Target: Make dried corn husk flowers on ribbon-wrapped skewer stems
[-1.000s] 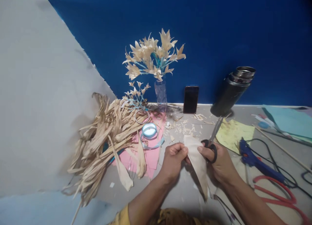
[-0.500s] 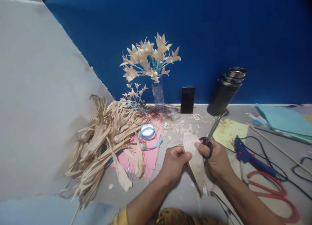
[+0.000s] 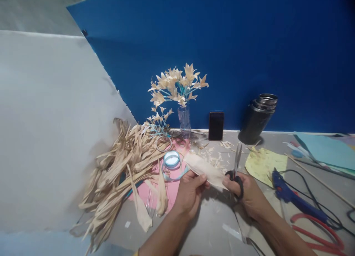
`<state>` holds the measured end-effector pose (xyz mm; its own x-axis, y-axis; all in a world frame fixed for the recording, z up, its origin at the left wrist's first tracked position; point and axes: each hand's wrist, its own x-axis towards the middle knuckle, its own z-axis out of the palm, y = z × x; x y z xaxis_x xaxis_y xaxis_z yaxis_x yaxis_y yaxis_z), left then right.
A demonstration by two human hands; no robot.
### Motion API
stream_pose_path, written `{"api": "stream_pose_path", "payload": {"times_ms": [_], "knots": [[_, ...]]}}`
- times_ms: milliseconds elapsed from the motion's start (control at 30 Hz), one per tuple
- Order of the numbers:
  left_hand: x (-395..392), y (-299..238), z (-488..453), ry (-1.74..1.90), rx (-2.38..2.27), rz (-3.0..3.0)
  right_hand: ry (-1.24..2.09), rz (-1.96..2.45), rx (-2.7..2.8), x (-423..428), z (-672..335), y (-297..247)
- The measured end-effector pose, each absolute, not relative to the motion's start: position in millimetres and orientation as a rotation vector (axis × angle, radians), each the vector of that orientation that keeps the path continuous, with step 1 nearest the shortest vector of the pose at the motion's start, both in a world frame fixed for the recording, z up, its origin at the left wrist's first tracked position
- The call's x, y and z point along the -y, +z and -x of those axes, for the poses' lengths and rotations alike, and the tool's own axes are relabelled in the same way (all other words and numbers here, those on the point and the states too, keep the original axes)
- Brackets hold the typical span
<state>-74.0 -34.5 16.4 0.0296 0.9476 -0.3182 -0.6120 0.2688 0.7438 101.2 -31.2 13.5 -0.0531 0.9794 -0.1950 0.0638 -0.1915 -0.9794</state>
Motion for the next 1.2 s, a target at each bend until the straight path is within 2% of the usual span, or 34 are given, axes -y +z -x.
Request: {"api": "stream_pose_path", "payload": {"times_ms": [200,400,467,667,1200], "knots": [[32,21,99,1.183,-0.902,-0.456,1.366,1.346,1.306,25,-113,15],[19,28,114,1.533,-0.832,-0.299,0.948,1.405,1.01,21,-122,16],[18,30,115,1.573,-0.788,-0.218,1.013,1.374,1.071,23,-119,17],[24,32,104,1.544,-0.818,0.012,1.604,1.137,1.466,41,-88,17],[26,25,91,1.45,-0.859,-0.065,1.54,1.181,1.493,38,-89,8]]}}
